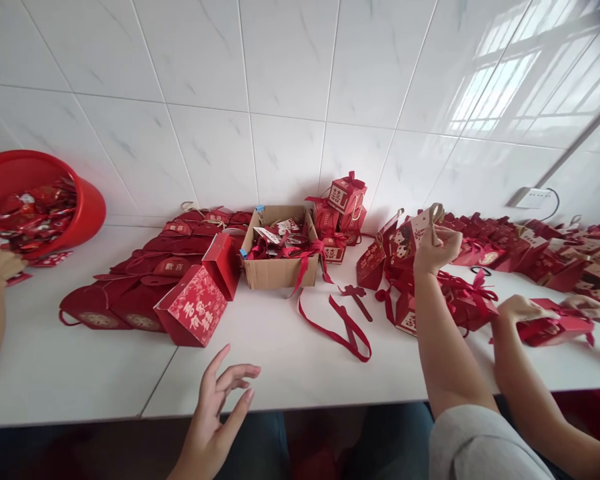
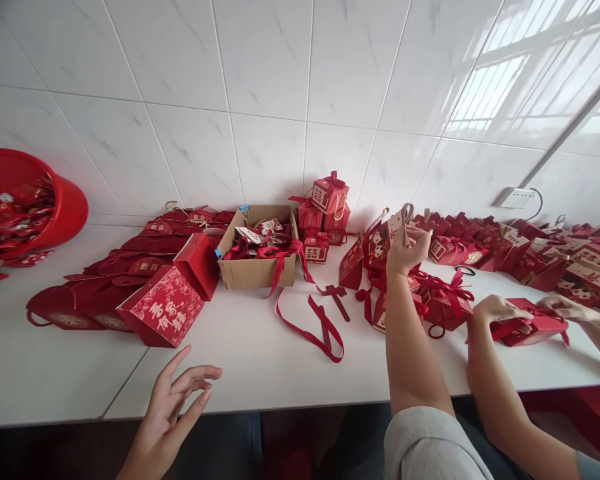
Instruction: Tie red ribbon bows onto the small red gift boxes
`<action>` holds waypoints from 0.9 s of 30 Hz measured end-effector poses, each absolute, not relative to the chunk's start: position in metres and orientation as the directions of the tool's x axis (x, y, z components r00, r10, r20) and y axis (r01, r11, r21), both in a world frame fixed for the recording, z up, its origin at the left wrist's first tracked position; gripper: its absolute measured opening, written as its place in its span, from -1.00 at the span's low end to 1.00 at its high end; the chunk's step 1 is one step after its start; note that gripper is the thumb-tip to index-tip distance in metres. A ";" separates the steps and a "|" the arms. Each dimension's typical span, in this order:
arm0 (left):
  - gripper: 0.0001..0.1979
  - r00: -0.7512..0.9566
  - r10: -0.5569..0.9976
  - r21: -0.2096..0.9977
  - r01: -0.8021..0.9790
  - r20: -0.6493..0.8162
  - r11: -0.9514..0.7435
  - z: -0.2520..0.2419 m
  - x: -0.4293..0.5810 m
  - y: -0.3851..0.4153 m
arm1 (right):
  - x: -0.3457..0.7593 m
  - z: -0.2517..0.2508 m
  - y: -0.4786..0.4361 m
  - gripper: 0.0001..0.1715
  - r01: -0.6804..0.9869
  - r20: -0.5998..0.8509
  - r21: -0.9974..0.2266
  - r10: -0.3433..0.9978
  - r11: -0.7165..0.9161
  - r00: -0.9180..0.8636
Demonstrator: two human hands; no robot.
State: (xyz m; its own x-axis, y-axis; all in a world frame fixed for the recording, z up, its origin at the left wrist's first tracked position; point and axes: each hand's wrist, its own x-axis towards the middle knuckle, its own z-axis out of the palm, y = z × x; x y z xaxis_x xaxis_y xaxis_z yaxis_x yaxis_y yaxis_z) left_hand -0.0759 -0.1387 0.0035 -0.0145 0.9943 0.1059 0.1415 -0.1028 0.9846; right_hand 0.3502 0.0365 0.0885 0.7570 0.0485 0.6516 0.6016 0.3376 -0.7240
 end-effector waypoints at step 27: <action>-0.28 -0.267 0.907 0.945 0.099 0.326 -0.310 0.043 -0.072 -0.070 | 0.121 0.005 -0.092 -0.45 0.272 0.645 -0.763 0.713 0.586 0.274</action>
